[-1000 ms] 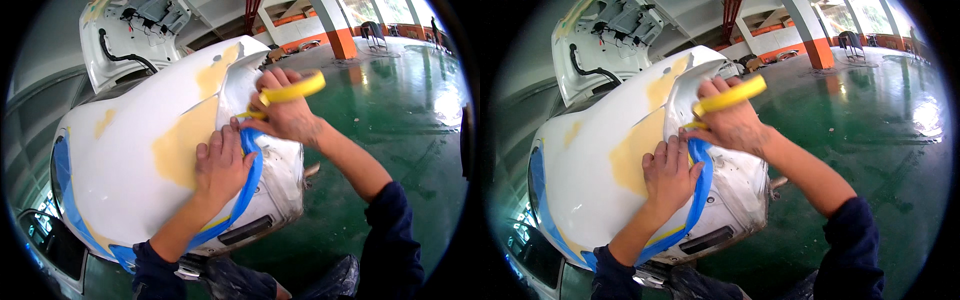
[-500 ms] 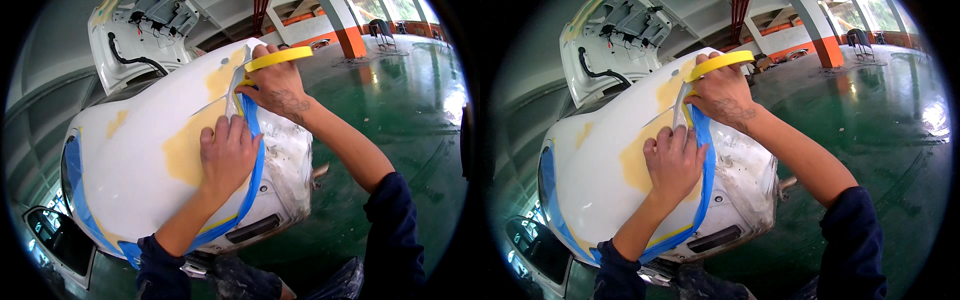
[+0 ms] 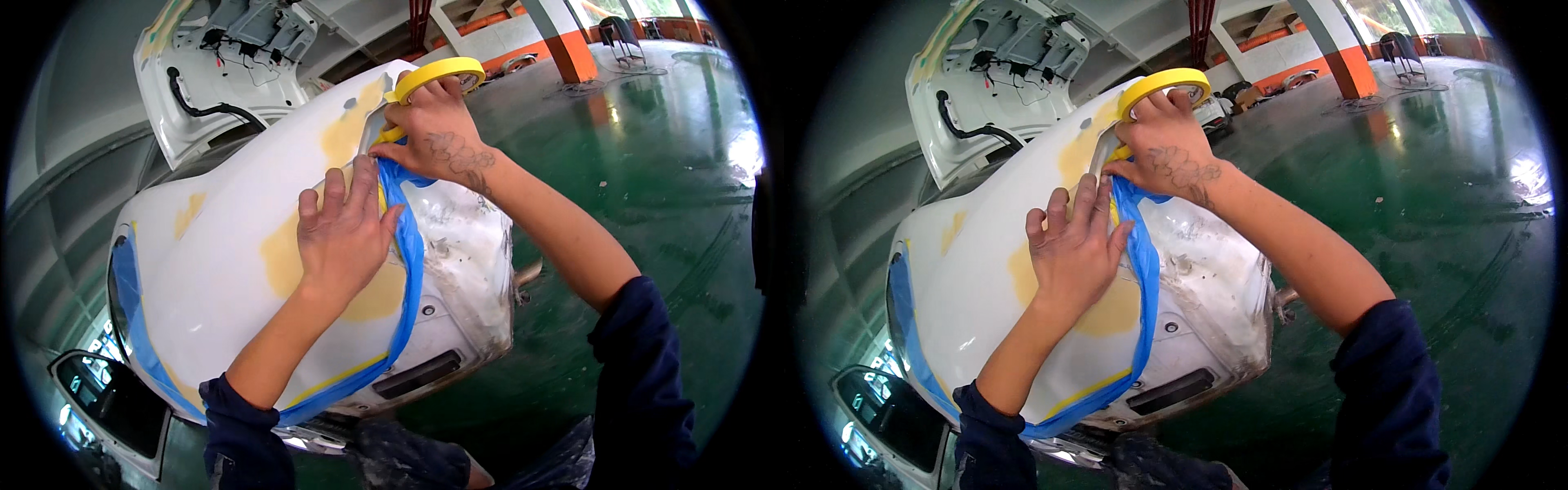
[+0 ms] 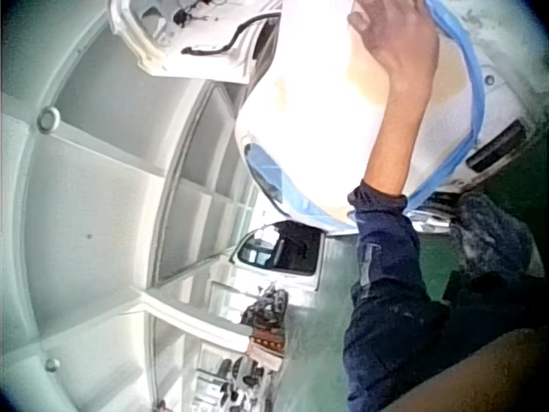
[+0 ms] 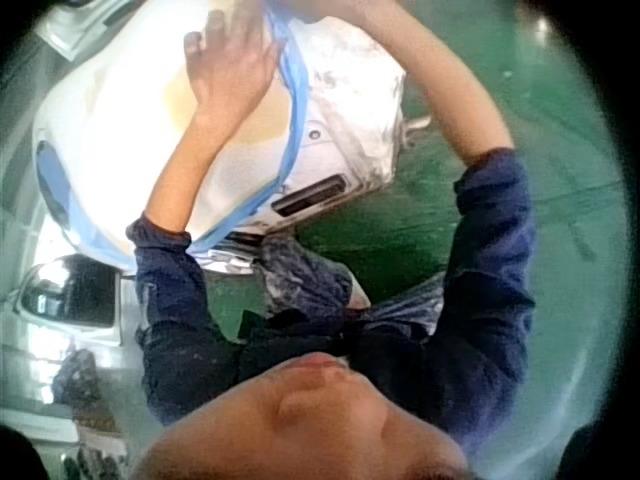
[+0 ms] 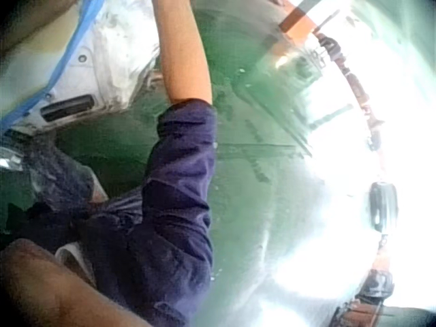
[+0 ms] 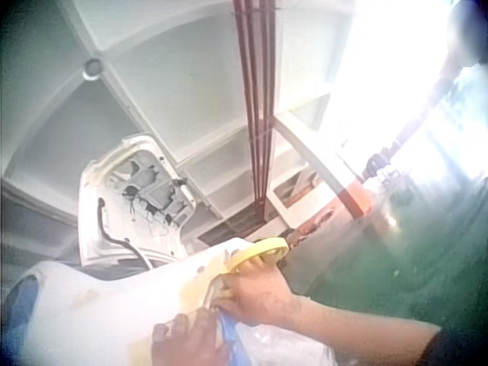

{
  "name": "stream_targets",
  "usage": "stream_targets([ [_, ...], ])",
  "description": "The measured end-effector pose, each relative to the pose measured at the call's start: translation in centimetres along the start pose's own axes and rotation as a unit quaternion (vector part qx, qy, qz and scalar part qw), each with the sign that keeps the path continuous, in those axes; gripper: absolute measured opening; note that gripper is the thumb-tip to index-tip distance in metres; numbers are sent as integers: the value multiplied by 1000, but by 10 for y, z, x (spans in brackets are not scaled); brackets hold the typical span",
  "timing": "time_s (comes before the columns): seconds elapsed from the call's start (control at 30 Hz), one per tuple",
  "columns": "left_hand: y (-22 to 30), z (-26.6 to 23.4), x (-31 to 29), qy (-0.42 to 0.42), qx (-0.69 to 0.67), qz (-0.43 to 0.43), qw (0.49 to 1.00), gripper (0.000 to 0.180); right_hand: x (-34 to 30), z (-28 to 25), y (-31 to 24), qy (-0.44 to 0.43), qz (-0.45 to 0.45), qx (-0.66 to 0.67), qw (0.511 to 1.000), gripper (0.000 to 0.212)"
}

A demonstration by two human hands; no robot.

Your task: The person applies blue masking paper and yellow masking tape to the front fender and hood of a white car. They smooth the paper and tape along the wheel arch, hood edge, and trunk area to protect surfaces during bodywork.

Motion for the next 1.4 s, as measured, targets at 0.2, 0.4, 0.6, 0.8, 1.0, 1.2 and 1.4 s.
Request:
stream_targets([
  [0.2, -3, 3, -4, -28, 3, -34, 999, 48, -5, -6, 26, 56, -6, 0, 998, 50],
  [0.4, -11, -1, 0, -33, -33, -33, 998, 50, -12, 6, 27, 97, 95, 11, 991, 48],
  [0.6, -2, 6, 0, -50, -44, -71, 995, 50, -5, 27, 14, 91, 101, 44, 990, 48],
  [0.8, -7, -9, 20, -67, -33, -28, 997, 54, -9, 27, 16, 108, 111, 36, 987, 48],
  [1.0, -6, -1, 25, -27, 11, 1, 1000, 53, -8, 31, 16, 92, 116, 44, 988, 48],
  [1.2, -26, 5, 30, -6, -66, 31, 997, 51, -6, 34, 17, 120, 90, 60, 987, 50],
  [1.4, -47, 29, 64, 66, -232, -131, 962, 72, -10, 40, 20, 121, 108, 78, 984, 48],
])
Point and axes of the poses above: each hand's wrist, its own x-axis towards the middle knuckle, its own z-axis out of the palm, y = z × x, the point moved 6 cm from there along x, towards the middle knuckle, and after that the axes turned 12 degrees about -y, right-handed, at the moved point
